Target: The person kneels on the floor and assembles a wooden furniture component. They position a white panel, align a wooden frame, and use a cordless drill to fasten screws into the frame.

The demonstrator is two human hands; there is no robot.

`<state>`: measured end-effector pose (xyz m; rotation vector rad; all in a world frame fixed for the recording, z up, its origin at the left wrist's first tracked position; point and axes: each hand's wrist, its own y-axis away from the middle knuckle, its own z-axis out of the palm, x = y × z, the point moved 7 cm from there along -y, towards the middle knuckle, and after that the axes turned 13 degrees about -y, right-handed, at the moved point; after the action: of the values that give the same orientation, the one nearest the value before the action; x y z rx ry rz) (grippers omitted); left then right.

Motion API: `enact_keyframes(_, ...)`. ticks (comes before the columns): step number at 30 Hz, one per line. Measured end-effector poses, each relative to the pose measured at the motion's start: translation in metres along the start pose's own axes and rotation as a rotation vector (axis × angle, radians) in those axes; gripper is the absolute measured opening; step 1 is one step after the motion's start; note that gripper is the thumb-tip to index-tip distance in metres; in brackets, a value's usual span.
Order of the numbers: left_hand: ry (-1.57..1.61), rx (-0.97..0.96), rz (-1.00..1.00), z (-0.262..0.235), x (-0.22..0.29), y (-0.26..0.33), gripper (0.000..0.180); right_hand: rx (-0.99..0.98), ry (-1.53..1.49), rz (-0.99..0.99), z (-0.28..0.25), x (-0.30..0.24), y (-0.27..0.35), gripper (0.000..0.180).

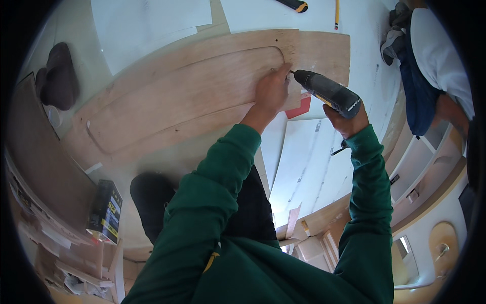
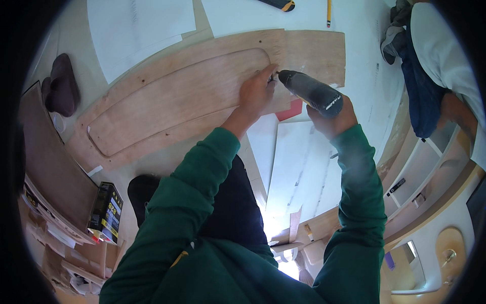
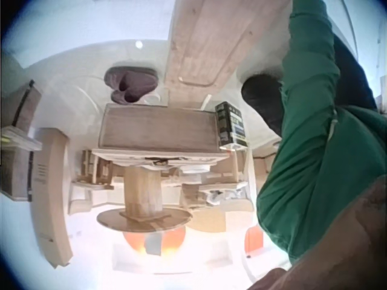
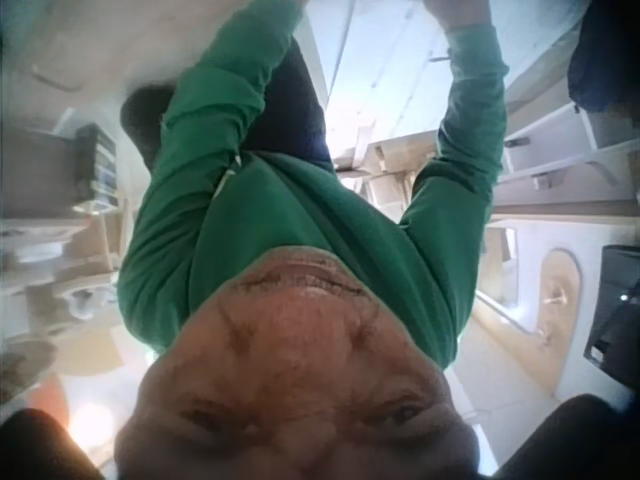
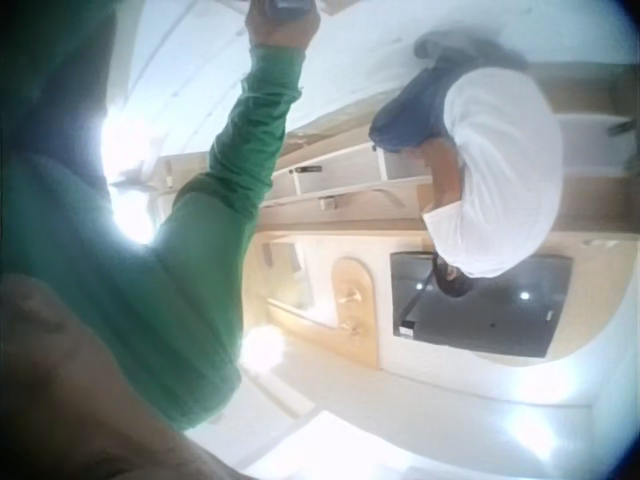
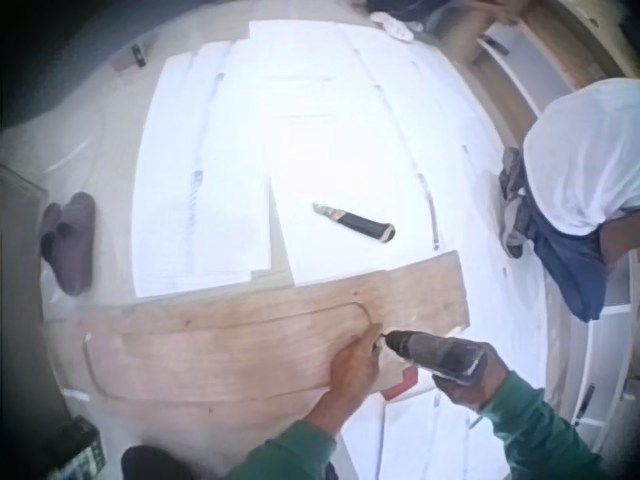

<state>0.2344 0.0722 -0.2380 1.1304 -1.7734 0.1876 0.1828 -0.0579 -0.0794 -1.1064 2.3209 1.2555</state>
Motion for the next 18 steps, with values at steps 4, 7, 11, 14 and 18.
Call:
enact_keyframes(4, 0.041, 0.042, -0.014, 0.002, -0.004, -0.001, 0.031, 0.003, 0.023, -0.031, 0.004, -0.008, 0.002, 0.033)
enact_keyframes(7, 0.110, 0.145, 0.016, 0.003, -0.009, -0.002, 0.025, -0.004, 0.050, -0.067, 0.006, -0.003, 0.001, 0.034)
enact_keyframes(11, 0.014, 0.173, 0.093, 0.002, 0.002, -0.002, 0.022, -0.024, -0.041, -0.159, 0.008, -0.005, 0.001, 0.032)
enact_keyframes(14, 0.007, 0.073, 0.011, 0.004, 0.004, -0.003, 0.025, -0.010, 0.030, -0.017, 0.004, 0.007, 0.004, 0.029)
enact_keyframes(18, -0.033, 0.134, 0.087, 0.010, -0.003, -0.009, 0.019, 0.025, -0.052, -0.034, 0.006, 0.012, 0.003, 0.032)
